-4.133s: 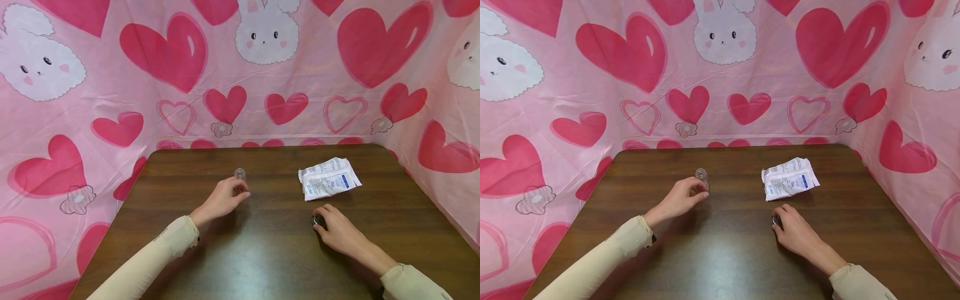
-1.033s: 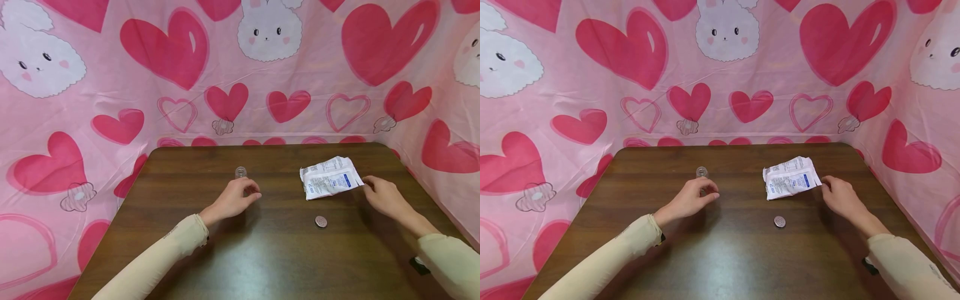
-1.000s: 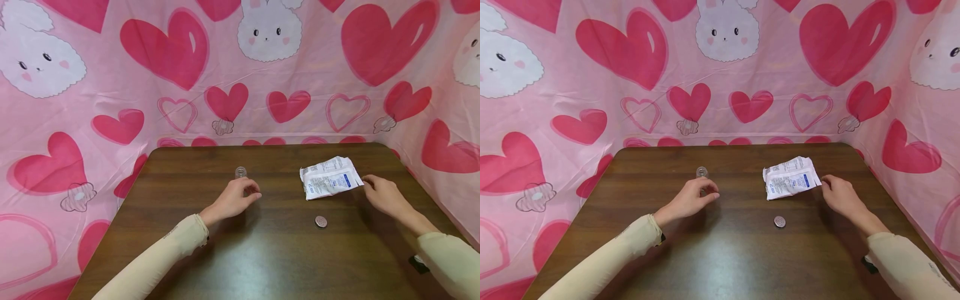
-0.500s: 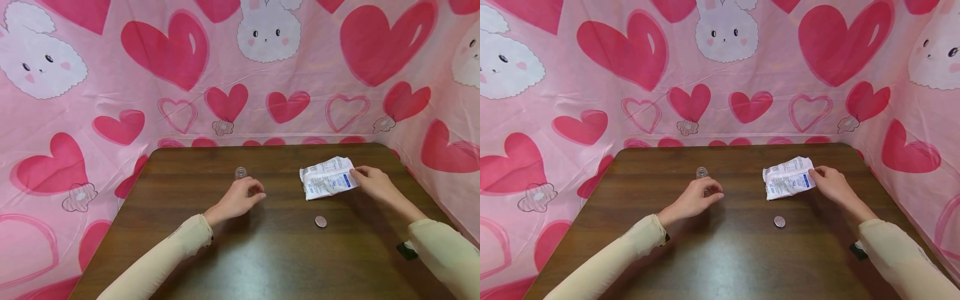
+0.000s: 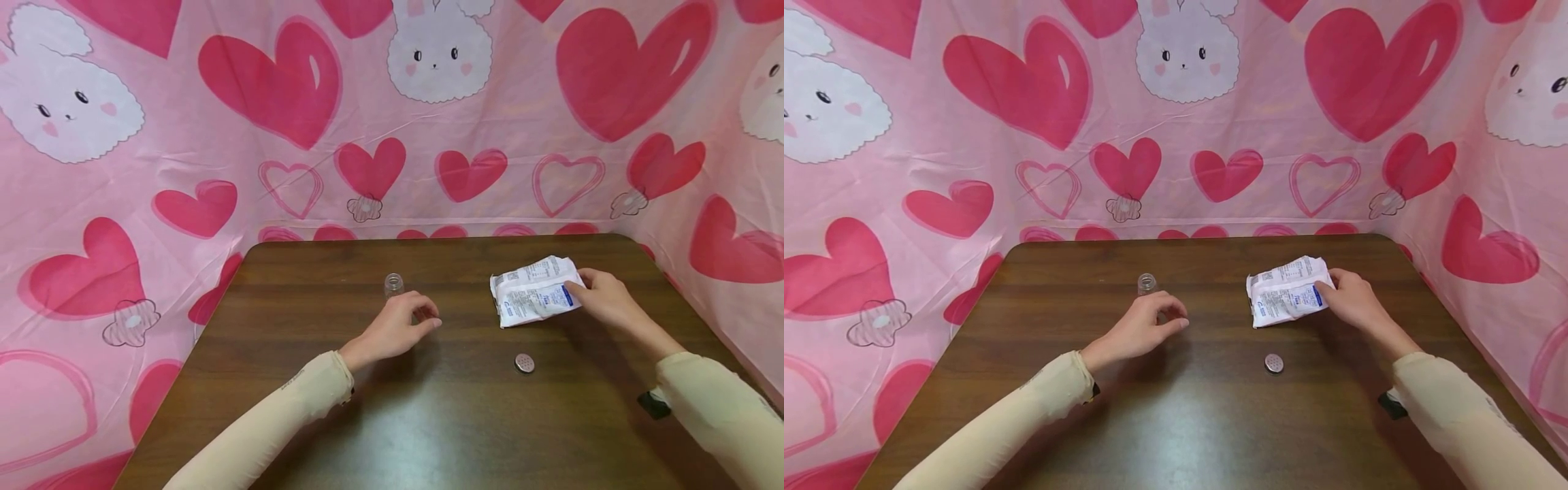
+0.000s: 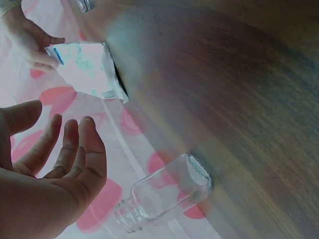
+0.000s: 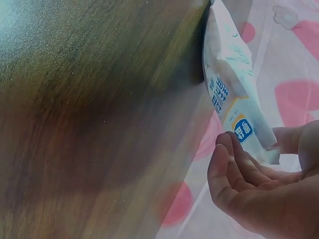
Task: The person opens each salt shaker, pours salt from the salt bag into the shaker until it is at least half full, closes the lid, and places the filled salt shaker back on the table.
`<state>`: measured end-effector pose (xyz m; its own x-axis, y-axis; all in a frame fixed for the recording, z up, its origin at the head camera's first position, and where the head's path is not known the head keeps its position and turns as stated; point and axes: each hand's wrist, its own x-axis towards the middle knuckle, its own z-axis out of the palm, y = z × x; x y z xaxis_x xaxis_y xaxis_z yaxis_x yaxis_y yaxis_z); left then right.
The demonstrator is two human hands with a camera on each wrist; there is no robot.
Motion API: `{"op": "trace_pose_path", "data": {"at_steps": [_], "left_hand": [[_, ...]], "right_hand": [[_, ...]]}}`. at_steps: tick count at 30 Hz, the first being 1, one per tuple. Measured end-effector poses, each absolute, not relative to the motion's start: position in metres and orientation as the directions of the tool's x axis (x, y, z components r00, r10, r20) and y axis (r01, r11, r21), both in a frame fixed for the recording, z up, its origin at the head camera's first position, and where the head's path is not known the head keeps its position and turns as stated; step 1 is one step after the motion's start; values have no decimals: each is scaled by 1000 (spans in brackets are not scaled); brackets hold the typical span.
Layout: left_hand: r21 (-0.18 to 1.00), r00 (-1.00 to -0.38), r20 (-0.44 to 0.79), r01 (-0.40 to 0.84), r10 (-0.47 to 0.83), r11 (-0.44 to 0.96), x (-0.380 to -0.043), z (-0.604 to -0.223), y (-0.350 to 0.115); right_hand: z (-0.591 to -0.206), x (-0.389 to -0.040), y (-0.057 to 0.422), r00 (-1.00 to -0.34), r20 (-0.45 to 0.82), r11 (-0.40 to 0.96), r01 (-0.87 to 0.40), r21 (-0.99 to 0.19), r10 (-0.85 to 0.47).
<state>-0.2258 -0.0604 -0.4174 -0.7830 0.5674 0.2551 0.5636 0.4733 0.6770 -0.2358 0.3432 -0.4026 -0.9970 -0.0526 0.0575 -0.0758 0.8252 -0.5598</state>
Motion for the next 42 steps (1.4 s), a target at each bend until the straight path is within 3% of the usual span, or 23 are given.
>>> {"op": "trace_pose_path", "data": {"at_steps": [42], "left_hand": [[657, -768, 269, 587, 581, 472, -225, -419, -47]], "right_hand": [[-405, -245, 319, -984, 126, 801, -176, -573, -127]]}}
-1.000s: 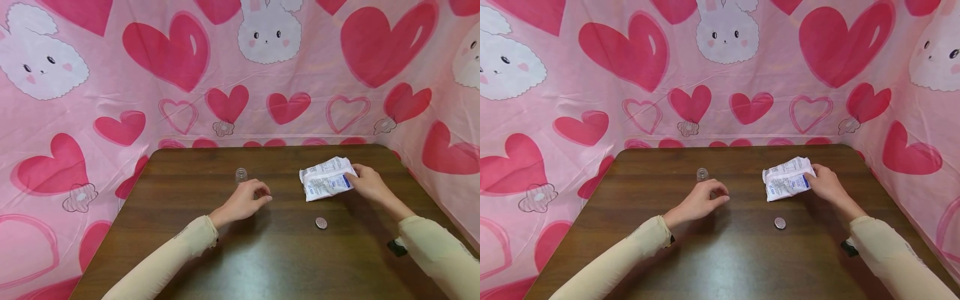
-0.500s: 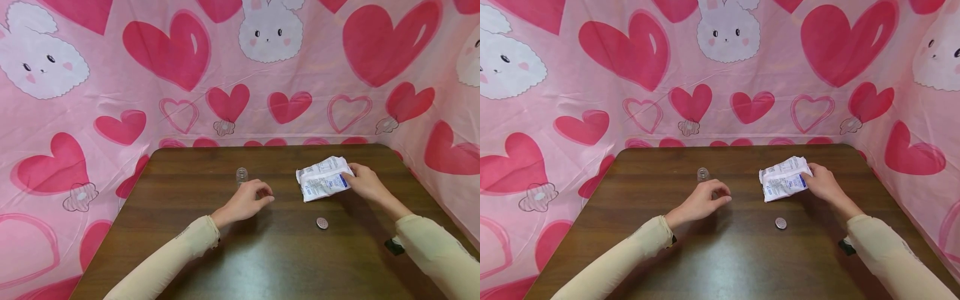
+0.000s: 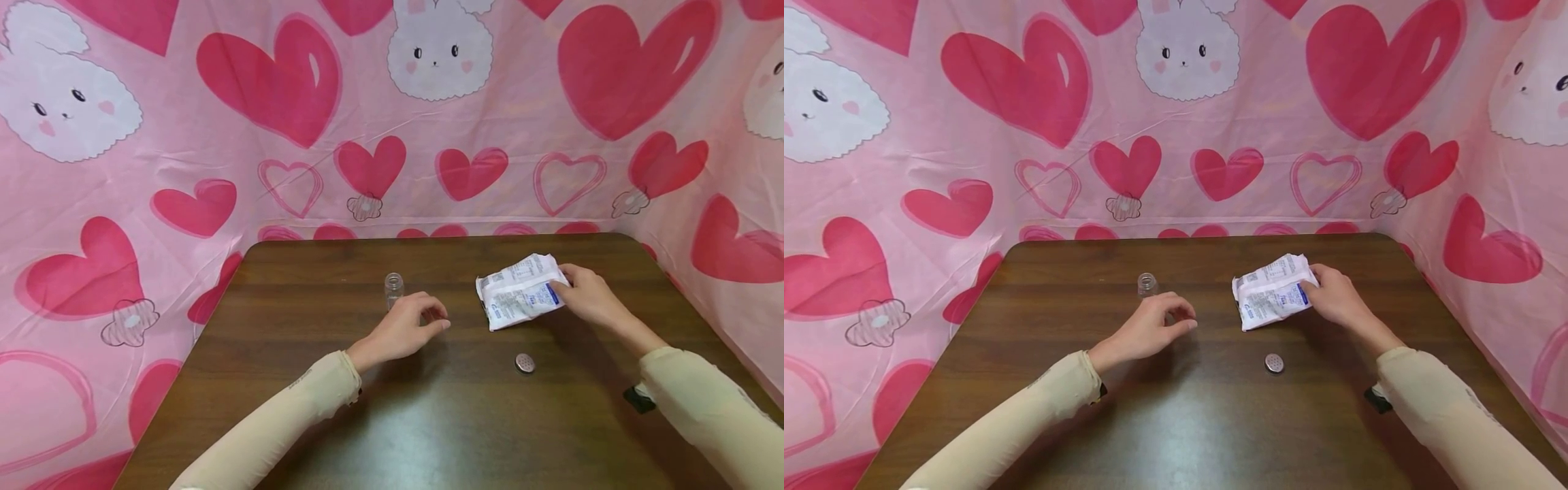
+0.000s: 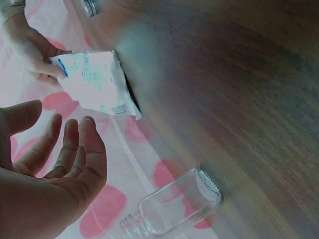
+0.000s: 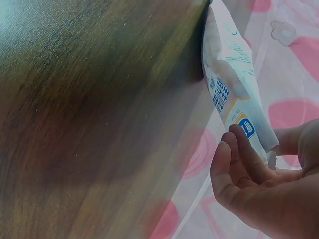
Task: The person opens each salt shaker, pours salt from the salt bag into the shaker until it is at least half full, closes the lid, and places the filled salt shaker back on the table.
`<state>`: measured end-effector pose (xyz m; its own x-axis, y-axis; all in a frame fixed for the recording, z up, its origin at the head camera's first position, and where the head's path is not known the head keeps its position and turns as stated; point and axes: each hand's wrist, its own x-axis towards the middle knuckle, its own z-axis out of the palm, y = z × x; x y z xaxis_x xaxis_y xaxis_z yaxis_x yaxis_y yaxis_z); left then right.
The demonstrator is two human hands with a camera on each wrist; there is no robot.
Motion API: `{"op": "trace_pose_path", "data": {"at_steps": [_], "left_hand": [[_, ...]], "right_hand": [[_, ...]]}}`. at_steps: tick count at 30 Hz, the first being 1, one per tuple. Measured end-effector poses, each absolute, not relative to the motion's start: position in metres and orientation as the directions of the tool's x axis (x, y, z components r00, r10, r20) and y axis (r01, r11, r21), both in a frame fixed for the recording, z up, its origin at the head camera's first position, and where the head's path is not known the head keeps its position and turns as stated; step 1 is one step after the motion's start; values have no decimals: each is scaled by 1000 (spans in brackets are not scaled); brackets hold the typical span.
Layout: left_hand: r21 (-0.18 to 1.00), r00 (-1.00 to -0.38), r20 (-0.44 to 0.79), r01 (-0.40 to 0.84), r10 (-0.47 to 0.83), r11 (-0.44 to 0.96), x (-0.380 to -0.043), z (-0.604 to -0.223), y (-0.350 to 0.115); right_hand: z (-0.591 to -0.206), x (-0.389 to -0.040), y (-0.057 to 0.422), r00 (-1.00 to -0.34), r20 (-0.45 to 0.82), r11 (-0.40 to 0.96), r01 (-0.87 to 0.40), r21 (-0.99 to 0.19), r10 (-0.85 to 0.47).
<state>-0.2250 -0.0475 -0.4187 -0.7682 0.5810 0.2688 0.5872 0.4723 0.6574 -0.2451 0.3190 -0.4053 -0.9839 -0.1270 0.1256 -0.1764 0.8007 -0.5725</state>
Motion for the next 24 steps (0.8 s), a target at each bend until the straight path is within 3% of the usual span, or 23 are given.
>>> {"op": "trace_pose_path", "data": {"at_steps": [24], "left_hand": [[658, -747, 292, 610, 597, 442, -226, -420, -40]], "right_hand": [[-399, -243, 302, -977, 131, 779, -212, -590, -167]]}}
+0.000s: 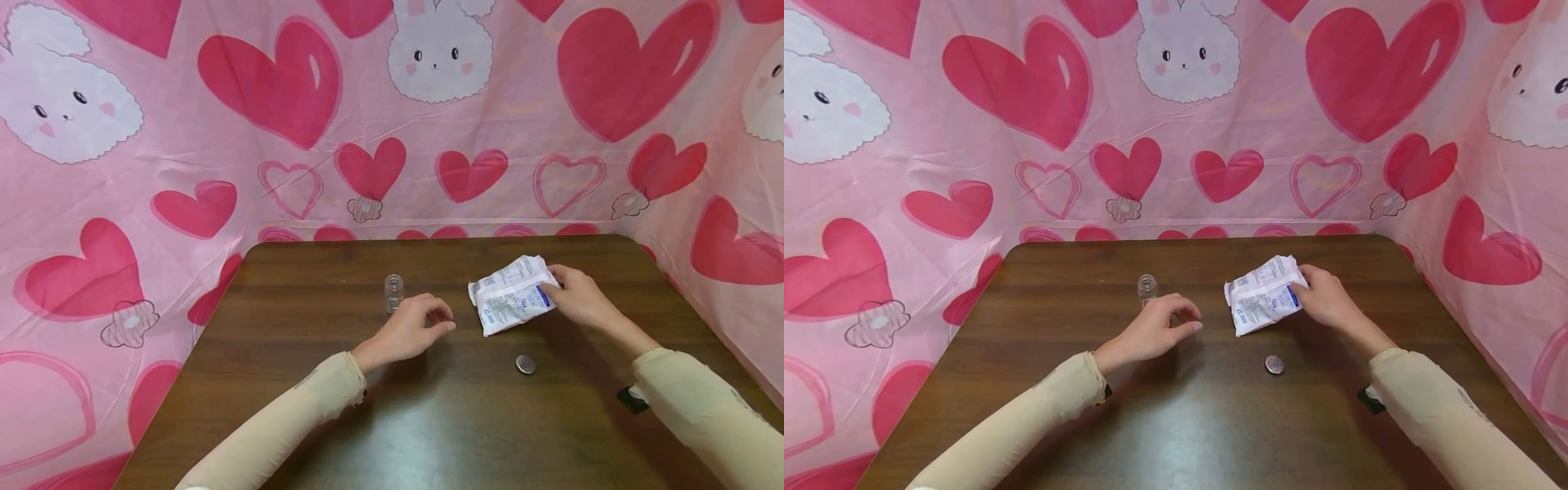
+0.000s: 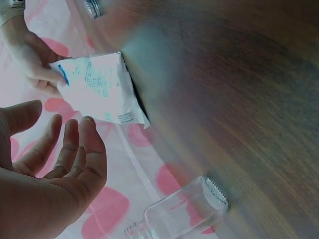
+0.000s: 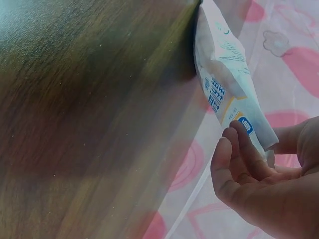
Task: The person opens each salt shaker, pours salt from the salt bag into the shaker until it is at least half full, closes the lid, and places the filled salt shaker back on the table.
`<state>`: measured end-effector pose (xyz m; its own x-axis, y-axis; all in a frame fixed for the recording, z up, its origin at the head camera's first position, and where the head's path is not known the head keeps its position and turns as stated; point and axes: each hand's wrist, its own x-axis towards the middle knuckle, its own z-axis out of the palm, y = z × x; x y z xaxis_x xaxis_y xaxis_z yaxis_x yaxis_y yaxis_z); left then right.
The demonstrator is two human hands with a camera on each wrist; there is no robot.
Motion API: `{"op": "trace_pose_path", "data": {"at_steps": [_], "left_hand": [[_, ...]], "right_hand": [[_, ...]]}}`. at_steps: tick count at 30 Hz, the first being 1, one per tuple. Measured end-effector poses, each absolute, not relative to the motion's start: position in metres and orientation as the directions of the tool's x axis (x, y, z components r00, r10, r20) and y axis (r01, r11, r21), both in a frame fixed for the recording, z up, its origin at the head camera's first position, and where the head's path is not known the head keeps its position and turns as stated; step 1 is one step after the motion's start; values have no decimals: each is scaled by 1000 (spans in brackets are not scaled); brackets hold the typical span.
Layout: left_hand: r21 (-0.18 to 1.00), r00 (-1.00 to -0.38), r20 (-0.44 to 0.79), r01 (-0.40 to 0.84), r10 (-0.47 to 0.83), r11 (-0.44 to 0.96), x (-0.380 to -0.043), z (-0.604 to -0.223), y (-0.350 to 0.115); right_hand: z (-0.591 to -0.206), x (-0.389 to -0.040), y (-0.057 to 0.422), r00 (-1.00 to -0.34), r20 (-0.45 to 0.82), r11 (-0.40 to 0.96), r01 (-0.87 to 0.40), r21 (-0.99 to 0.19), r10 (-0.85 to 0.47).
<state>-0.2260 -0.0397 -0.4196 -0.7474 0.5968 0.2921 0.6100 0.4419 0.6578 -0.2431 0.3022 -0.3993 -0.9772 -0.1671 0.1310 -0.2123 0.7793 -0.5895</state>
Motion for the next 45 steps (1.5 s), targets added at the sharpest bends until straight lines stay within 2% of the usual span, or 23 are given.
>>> {"op": "trace_pose_path", "data": {"at_steps": [21, 45], "left_hand": [[636, -745, 295, 621, 598, 459, -225, -419, -36], [630, -730, 305, 636, 611, 446, -229, -401, -16]], "right_hand": [[-396, -243, 288, -965, 151, 757, -263, -598, -215], [-393, -243, 277, -958, 166, 734, -285, -617, -233]]}}
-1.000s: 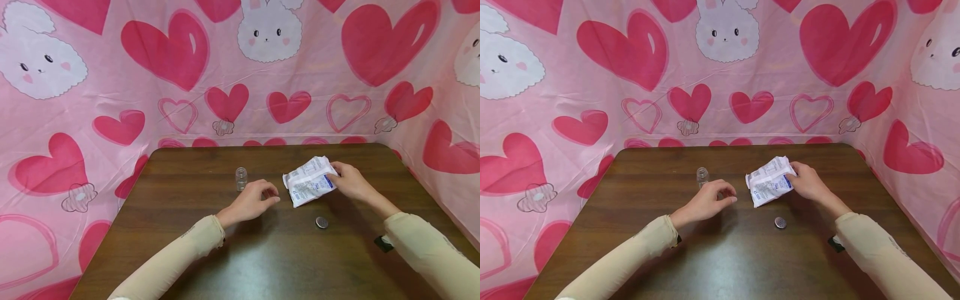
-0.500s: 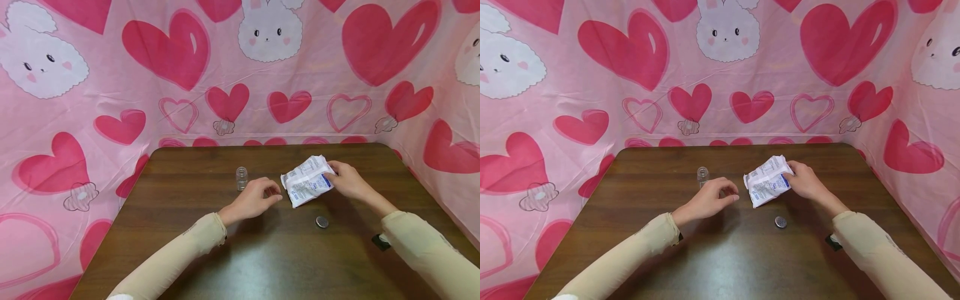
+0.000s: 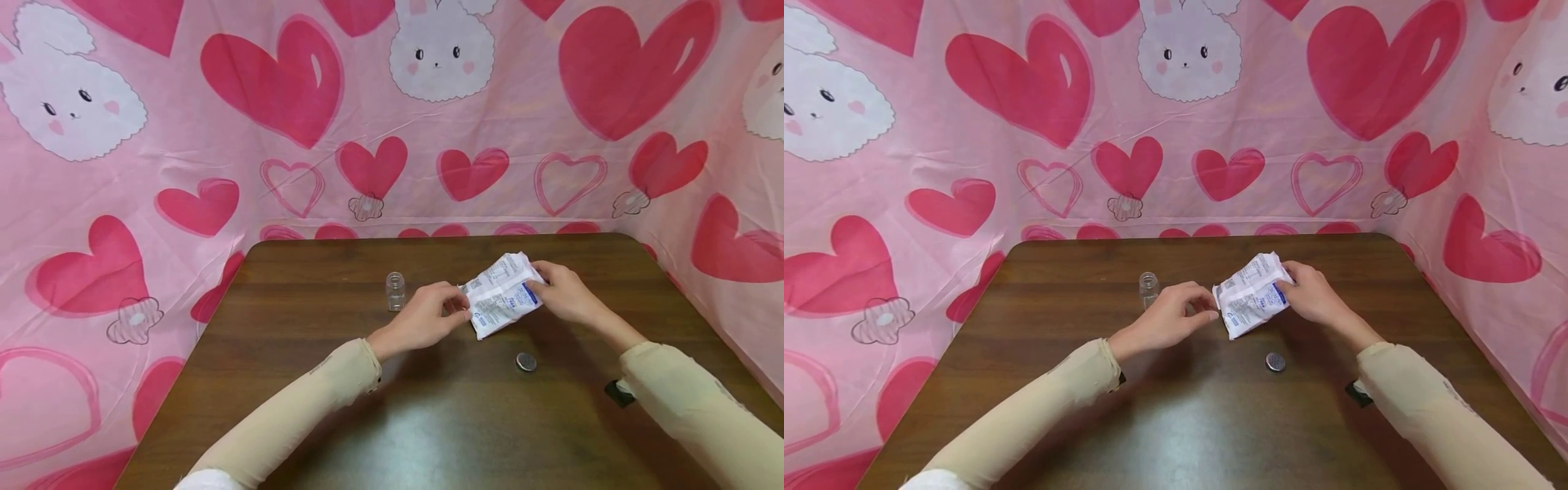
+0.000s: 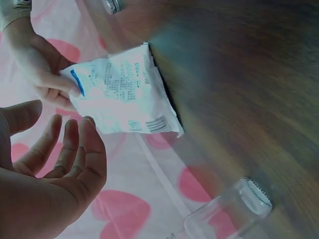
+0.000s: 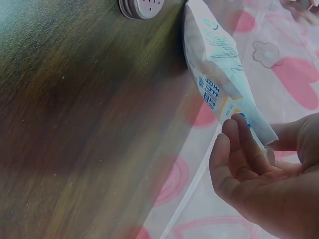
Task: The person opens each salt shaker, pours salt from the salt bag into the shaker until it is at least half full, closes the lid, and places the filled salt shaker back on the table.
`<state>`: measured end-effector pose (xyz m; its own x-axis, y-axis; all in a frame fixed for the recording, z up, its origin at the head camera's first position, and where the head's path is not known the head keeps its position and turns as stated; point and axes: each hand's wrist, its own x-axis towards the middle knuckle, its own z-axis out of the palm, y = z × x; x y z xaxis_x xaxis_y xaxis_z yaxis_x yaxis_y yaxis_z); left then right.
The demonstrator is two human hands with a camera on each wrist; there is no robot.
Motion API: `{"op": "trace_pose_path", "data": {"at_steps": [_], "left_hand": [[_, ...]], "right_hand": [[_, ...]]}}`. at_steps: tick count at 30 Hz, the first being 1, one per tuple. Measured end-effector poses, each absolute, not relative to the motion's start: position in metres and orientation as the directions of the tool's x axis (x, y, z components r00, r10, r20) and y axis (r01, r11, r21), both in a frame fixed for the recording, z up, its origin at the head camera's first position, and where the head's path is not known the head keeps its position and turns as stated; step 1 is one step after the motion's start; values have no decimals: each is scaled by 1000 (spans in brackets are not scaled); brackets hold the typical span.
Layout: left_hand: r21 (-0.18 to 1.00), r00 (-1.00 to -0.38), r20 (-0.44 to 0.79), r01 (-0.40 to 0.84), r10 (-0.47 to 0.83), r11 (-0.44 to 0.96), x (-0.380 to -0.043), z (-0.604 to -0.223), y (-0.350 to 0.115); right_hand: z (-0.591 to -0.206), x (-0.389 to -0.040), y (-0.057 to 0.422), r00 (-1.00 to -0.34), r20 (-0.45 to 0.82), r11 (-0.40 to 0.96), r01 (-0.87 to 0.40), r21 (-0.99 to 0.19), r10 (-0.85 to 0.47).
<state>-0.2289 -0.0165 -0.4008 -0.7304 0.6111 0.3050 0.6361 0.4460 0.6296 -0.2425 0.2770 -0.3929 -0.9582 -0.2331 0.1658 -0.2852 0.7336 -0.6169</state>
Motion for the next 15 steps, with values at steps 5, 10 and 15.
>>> {"op": "trace_pose_path", "data": {"at_steps": [5, 10, 15], "left_hand": [[632, -721, 312, 643, 618, 432, -228, -398, -10], [621, -714, 317, 654, 624, 432, -228, -395, -4], [605, -699, 311, 668, 644, 433, -232, -393, 2]], "right_hand": [[-393, -243, 276, -955, 167, 730, -295, -616, -246], [-393, -245, 275, -954, 167, 728, -297, -618, -247], [-394, -245, 271, -955, 166, 716, -295, -633, -247]]}}
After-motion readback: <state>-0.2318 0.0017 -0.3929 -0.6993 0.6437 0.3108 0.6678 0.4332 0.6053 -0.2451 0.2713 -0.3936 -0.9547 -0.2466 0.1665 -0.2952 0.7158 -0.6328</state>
